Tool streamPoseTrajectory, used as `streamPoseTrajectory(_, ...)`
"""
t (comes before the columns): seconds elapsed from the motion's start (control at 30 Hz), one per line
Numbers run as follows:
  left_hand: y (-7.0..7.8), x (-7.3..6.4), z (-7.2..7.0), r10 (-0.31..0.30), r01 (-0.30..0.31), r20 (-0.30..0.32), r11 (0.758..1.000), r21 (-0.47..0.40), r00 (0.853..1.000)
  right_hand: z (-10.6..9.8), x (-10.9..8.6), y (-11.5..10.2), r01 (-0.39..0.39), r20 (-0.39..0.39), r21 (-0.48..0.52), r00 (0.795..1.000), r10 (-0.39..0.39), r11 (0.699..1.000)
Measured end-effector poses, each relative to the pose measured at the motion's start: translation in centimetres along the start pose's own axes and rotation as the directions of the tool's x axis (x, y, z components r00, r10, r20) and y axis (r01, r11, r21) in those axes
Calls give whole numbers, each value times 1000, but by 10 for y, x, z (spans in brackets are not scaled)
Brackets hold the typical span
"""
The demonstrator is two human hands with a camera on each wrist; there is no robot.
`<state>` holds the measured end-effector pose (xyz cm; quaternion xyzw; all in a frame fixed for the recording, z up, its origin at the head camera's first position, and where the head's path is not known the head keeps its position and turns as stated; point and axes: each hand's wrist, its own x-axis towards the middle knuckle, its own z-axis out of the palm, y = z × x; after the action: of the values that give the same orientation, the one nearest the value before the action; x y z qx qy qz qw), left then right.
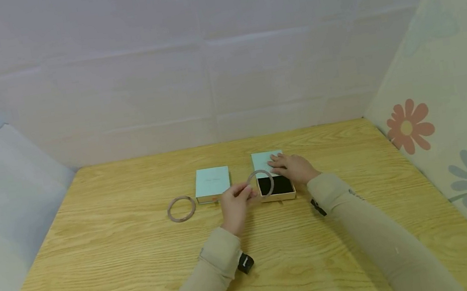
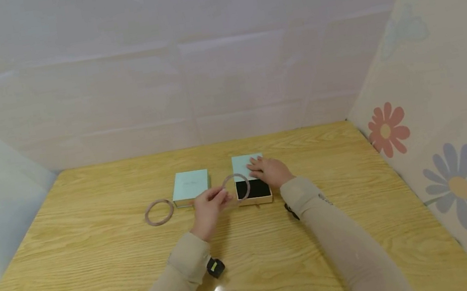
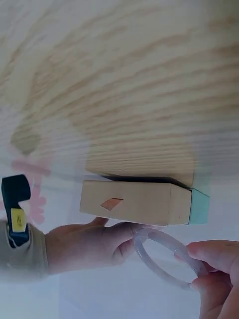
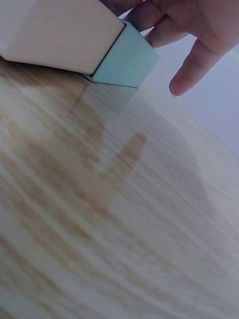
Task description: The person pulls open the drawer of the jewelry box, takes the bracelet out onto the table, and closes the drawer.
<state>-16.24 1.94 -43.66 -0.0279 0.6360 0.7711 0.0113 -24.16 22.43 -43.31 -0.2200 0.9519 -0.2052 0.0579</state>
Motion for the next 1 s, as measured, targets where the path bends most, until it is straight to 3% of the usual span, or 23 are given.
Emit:
streamPoseTrajectory(0.17, -1, 0, -7, -96, 95, -2, 994, -53, 995, 1, 1, 1, 4, 3, -3, 1000, -4, 1000)
streamPoseTrajectory(0.57, -1, -9, -17, -147, 146, -20, 988, -47, 989, 0, 0, 0, -7, 1, 3, 1000, 7, 1000)
streamPoseTrajectory(1.0, -2, -17, -29, -232, 232, 8, 965, -124, 973, 0, 1, 1, -20, 10, -6, 1000, 20, 1000)
